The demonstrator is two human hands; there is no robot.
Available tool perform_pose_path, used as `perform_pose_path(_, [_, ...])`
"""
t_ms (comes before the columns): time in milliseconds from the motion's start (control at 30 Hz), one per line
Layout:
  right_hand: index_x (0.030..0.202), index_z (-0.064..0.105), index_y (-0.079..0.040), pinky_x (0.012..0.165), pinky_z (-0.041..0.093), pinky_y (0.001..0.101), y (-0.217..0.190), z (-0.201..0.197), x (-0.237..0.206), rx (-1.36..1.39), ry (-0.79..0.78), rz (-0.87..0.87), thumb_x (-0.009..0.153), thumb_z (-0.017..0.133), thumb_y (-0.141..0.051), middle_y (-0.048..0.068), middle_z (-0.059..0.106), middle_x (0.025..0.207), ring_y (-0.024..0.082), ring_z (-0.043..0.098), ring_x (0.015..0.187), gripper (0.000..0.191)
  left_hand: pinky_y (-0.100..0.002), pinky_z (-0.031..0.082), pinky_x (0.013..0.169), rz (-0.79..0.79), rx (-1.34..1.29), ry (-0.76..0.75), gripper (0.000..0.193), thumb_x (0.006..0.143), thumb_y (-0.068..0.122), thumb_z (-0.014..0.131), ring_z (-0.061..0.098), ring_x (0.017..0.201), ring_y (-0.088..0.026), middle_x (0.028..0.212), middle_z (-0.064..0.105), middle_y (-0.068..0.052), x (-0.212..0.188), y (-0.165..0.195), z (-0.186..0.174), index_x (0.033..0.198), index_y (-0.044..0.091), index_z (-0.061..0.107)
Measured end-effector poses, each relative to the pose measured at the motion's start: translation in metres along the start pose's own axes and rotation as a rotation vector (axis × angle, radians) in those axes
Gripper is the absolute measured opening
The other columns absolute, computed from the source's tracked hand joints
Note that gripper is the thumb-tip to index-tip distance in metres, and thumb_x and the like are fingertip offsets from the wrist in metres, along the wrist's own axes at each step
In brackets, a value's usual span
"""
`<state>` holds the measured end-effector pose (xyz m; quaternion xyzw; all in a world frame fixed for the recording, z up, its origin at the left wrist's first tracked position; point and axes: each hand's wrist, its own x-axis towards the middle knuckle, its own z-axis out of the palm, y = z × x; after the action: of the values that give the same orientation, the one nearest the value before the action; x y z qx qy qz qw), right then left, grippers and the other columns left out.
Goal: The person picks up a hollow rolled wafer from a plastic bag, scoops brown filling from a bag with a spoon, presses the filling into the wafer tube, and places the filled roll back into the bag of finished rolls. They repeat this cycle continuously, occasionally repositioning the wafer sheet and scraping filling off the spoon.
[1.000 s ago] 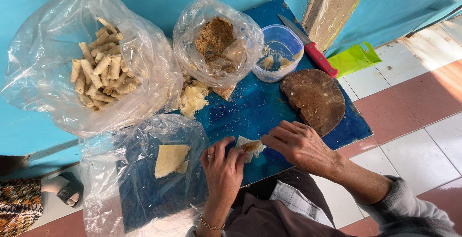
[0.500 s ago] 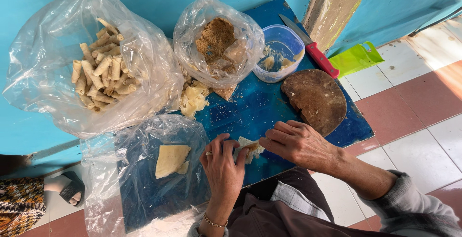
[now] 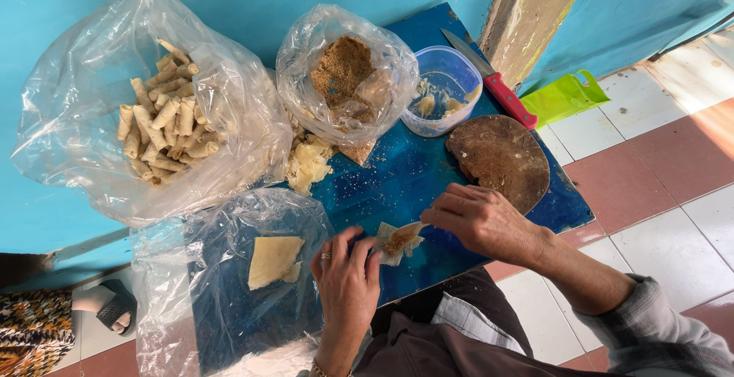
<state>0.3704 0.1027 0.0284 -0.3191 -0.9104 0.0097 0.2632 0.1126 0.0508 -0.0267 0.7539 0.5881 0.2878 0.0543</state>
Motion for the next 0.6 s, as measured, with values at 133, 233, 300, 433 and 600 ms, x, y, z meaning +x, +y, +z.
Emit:
perform_pose_path(133, [0.104,0.075,-0.007,0.075,0.060,0.0363,0.010,0.007,-0.008,0.092,0.013,0.086,0.082,0.069,-0.006,0.009,0.071,0.095,0.025,0.070,0.090,0.023,-0.053,0.031,0.101,-0.006,-0.019,-0.070,0.023,0.080,0.023,0.080,0.056,0.113,-0.025,0.119,0.063,-0.003,-0.004,0.001,0.000,0.101,0.014,0.078])
perform_pose_path(233, [0.104,0.076,-0.008,0.076,0.060,0.0378,0.015,0.008,-0.014,0.215,0.017,0.203,0.089,0.068,-0.010,0.009,0.072,0.098,0.025,0.072,0.091,0.017,-0.052,0.032,0.100,0.037,-0.030,-0.044,0.024,0.082,0.024,0.080,0.055,0.113,-0.025,0.121,0.062,-0.004,-0.002,0.002,0.005,0.103,0.013,0.078])
perform_pose_path(300, [0.104,0.076,-0.009,0.075,0.060,0.0365,0.019,0.008,-0.014,0.273,-0.004,0.284,0.092,0.067,-0.010,0.008,0.073,0.096,0.024,0.074,0.089,0.015,-0.052,0.032,0.101,0.036,-0.048,-0.041,0.022,0.082,0.023,0.080,0.056,0.113,-0.025,0.121,0.063,-0.003,-0.001,0.003,0.007,0.102,0.014,0.078])
perform_pose_path(433, [0.106,0.076,-0.008,0.071,0.058,0.0346,0.028,0.001,-0.009,0.334,0.029,0.398,0.093,0.067,-0.011,0.007,0.075,0.092,0.020,0.075,0.084,0.016,-0.052,0.032,0.100,0.018,-0.065,-0.048,0.014,0.084,0.023,0.079,0.056,0.114,-0.024,0.121,0.063,-0.002,0.001,0.005,0.009,0.095,0.015,0.077])
perform_pose_path(600, [0.114,0.076,-0.006,0.058,0.049,0.0302,0.043,-0.011,0.021,0.658,0.204,0.727,0.100,0.062,-0.009,0.008,0.068,0.081,0.014,0.062,0.067,0.020,-0.054,0.032,0.097,0.062,-0.091,-0.007,0.026,0.082,0.026,0.080,0.054,0.113,-0.027,0.123,0.061,-0.006,0.002,0.003,0.007,0.103,0.011,0.077])
